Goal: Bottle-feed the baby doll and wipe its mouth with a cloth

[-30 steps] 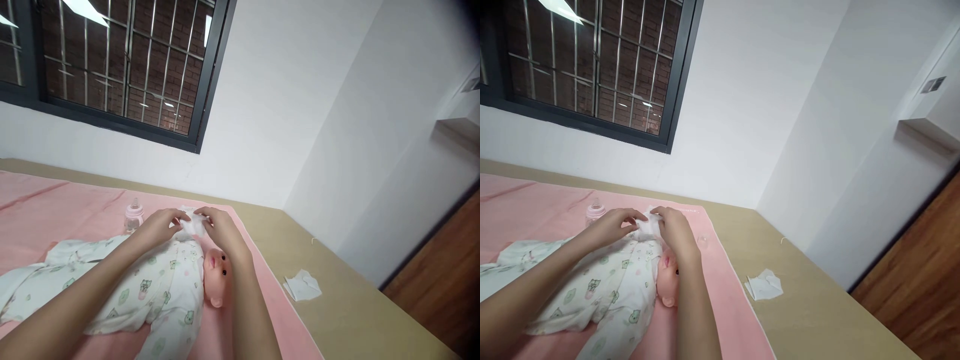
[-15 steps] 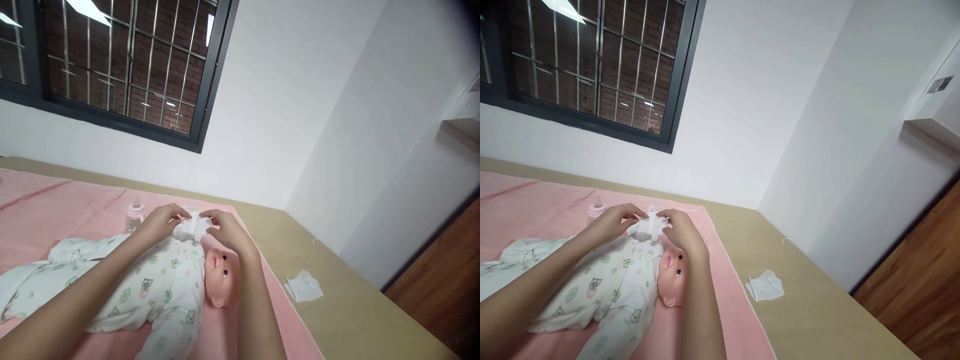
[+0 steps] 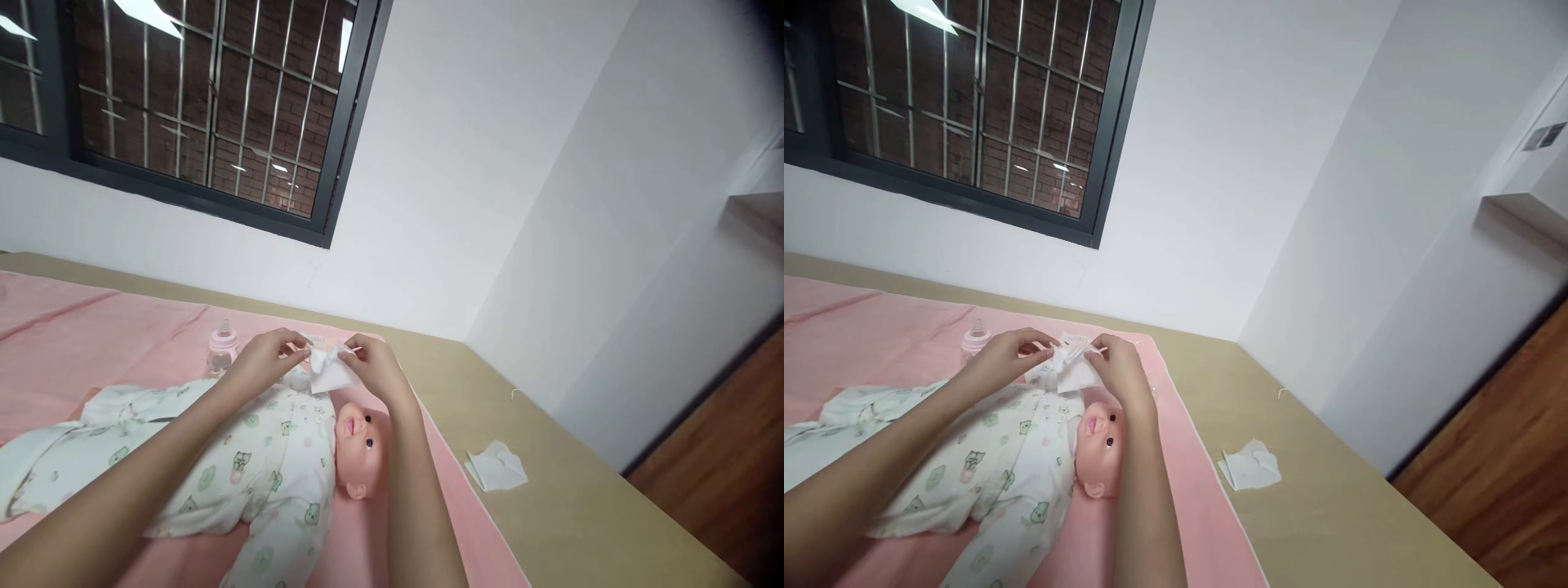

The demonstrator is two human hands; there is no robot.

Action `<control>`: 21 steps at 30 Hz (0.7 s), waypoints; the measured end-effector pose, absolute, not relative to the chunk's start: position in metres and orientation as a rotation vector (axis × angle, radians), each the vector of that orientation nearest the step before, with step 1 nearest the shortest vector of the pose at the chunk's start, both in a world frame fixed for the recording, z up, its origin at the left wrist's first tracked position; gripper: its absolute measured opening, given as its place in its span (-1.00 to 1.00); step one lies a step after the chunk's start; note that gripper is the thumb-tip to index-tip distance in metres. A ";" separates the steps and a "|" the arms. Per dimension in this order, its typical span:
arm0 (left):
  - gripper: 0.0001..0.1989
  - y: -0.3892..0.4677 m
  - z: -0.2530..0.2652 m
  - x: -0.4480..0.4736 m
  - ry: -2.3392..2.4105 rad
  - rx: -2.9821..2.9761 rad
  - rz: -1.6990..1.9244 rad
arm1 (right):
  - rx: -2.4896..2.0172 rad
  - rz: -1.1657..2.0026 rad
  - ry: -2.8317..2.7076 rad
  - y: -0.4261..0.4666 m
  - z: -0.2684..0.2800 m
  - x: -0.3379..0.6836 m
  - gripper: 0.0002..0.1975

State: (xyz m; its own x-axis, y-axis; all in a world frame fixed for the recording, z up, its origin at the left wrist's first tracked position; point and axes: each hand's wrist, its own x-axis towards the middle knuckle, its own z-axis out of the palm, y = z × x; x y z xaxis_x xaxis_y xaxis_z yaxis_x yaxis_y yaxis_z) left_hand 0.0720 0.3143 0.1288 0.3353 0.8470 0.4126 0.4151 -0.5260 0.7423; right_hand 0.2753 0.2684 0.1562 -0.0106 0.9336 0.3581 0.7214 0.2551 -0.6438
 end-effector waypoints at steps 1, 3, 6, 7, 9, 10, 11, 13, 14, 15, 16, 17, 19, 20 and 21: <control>-0.59 0.315 0.130 0.069 1.126 2.070 1.108 | -1.552 0.347 -1.759 0.269 0.156 0.277 -0.88; -0.56 0.320 0.133 0.061 1.181 2.046 1.132 | -1.621 0.303 -1.702 0.272 0.155 0.280 -0.89; -0.59 0.328 0.140 0.043 1.258 1.995 1.203 | -1.723 0.264 -1.560 0.276 0.152 0.286 -0.77; -0.59 0.330 0.143 0.036 1.272 1.963 1.231 | -1.755 0.255 -1.513 0.278 0.151 0.289 -0.72; -0.59 0.333 0.150 0.021 1.281 1.882 1.278 | -1.805 0.234 -1.455 0.281 0.148 0.294 -0.64; -0.59 0.334 0.153 0.014 1.277 1.836 1.295 | -1.817 0.229 -1.442 0.282 0.147 0.296 -0.62; -0.58 0.334 0.156 0.008 1.267 1.790 1.314 | -1.822 0.227 -1.435 0.283 0.145 0.299 -0.60; -0.58 0.335 0.161 -0.005 1.239 1.714 1.359 | -1.810 0.231 -1.430 0.286 0.141 0.303 -0.58; -0.58 0.336 0.162 -0.011 1.226 1.688 1.379 | -1.813 0.232 -1.433 0.287 0.140 0.306 -0.58; -0.59 0.337 0.163 -0.017 1.217 1.668 1.393 | -1.828 0.234 -1.445 0.290 0.138 0.308 -0.59; -0.60 0.339 0.163 -0.022 1.212 1.655 1.403 | -1.861 0.237 -1.459 0.293 0.138 0.310 -0.61; -0.60 0.342 0.163 -0.027 1.209 1.644 1.412 | -1.904 0.243 -1.480 0.298 0.137 0.311 -0.63; -0.59 0.347 0.162 -0.036 1.212 1.616 1.436 | -2.009 0.237 -1.545 0.309 0.139 0.312 -0.63; -0.59 0.349 0.161 -0.039 1.223 1.600 1.447 | -2.059 0.204 -1.604 0.316 0.140 0.311 -0.61; -0.58 0.352 0.161 -0.042 1.238 1.587 1.454 | -2.102 0.153 -1.677 0.323 0.142 0.308 -0.58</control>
